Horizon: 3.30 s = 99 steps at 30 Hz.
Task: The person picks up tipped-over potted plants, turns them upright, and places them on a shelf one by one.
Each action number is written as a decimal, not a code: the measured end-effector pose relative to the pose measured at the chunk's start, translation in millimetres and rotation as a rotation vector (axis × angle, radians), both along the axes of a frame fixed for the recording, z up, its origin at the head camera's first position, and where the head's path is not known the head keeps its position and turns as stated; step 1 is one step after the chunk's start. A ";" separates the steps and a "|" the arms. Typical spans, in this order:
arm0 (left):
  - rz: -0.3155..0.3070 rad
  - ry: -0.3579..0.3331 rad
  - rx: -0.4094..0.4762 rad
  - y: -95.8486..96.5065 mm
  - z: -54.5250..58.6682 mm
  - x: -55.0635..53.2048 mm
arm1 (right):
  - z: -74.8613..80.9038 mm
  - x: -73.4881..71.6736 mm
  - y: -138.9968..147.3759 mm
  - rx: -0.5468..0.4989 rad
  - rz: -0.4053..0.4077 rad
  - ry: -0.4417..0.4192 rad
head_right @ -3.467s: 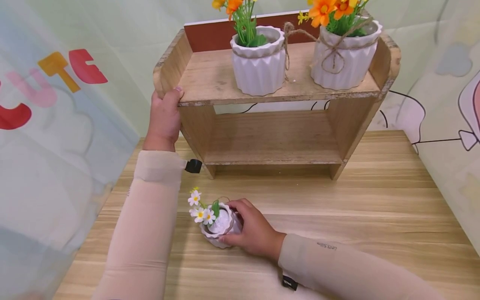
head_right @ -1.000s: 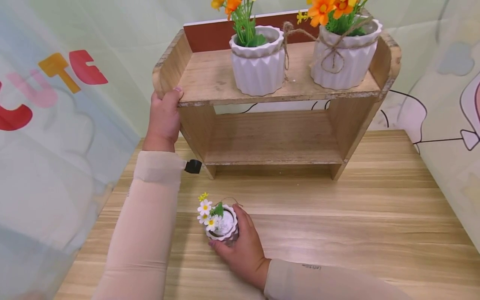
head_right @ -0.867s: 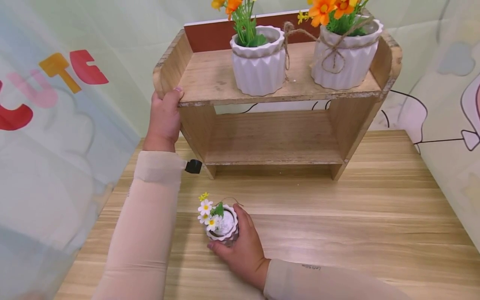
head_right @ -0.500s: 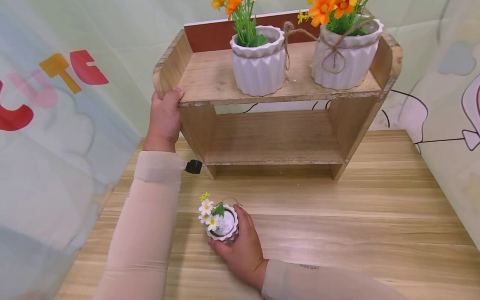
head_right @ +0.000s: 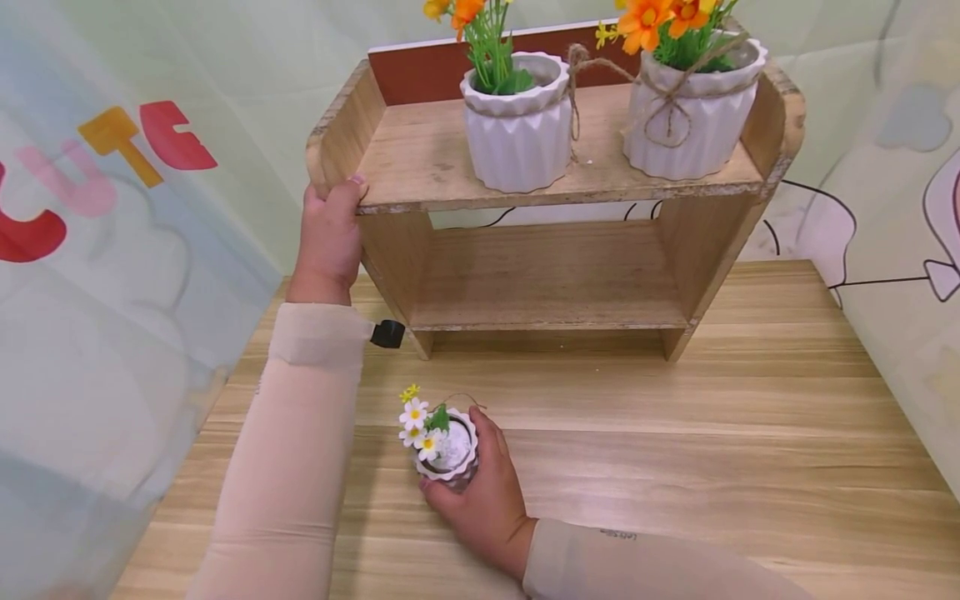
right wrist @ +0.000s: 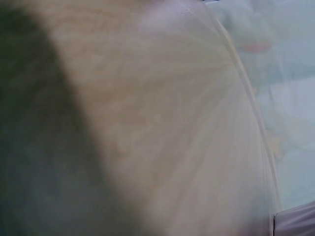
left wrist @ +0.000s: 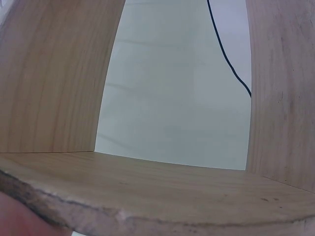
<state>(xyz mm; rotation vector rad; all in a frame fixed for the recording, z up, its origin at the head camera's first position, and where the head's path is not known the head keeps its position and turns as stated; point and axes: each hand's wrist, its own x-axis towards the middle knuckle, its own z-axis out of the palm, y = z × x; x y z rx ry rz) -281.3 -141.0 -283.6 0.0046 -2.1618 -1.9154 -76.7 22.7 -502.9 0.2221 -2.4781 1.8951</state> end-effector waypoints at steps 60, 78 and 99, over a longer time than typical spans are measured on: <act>-0.012 -0.004 0.019 2.6 1.6 2.1 | 44.2 -5.7 11.1 -0.129 -0.055 0.077; 0.008 -0.042 0.009 2.6 2.2 2.3 | 82.6 -17.1 26.7 -0.208 -0.018 0.109; 0.004 0.000 0.007 0.5 -0.4 -1.7 | 119.0 -30.0 33.9 -0.251 0.048 0.186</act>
